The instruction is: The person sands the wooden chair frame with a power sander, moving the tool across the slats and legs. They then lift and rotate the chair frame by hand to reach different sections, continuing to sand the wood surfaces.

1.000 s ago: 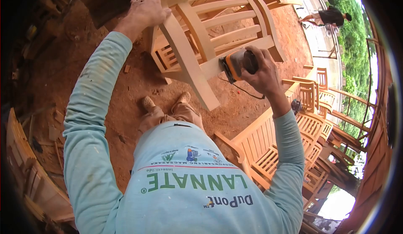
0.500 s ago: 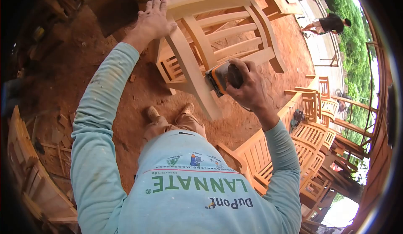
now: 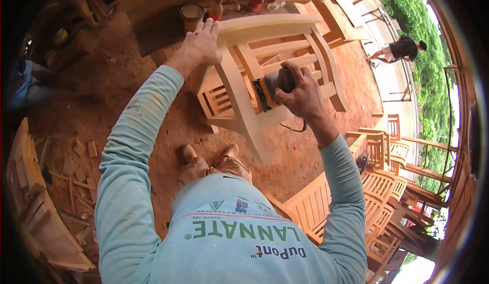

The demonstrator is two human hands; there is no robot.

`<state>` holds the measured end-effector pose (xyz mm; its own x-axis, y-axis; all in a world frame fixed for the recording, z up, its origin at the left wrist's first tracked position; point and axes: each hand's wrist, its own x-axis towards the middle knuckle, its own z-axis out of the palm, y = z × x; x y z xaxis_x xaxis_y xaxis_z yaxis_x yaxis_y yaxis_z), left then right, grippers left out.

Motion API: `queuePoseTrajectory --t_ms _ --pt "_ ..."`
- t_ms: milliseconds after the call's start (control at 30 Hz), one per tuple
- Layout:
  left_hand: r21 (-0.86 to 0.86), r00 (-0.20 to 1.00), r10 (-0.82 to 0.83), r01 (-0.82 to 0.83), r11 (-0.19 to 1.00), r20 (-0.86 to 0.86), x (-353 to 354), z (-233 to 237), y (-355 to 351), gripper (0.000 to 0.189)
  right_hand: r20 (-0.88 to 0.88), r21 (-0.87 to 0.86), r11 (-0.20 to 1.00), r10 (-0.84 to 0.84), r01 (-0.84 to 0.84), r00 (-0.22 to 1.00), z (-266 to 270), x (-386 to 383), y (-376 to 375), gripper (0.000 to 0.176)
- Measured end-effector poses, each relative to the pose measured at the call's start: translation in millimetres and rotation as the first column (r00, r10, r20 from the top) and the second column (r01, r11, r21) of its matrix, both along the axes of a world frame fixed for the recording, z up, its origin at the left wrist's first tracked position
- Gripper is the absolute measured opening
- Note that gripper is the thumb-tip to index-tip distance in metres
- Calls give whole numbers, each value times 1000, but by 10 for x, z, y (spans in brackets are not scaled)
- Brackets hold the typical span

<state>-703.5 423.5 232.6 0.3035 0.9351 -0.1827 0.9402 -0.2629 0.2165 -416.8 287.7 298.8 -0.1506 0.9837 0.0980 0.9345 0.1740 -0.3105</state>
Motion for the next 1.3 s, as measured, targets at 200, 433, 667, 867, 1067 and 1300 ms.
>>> queuePoseTrajectory --t_ms 200,433,667,867,1067,1300 --pt "-54 999 -32 34 998 40 -58 47 -15 129 123 -143 990 15 3 992 180 -232 623 82" --pt "-72 997 -31 36 997 63 -40 9 -10 143 248 -168 986 37 5 968 142 -445 1176 89" --pt "-73 999 -23 26 997 44 -24 60 -36 143 233 -195 980 22 24 972 178 -635 1390 89" --pt "-53 999 -16 19 998 48 -20 26 -23 144 195 -189 982 43 -6 980 174 -559 1351 85" --pt "-68 1000 -7 9 998 25 -8 46 -12 143 137 -115 992 64 -48 989 75 -252 804 81" --pt "-79 1000 -8 8 997 -9 10 52 4 143 -12 36 997 62 -62 998 -80 -15 -100 73"
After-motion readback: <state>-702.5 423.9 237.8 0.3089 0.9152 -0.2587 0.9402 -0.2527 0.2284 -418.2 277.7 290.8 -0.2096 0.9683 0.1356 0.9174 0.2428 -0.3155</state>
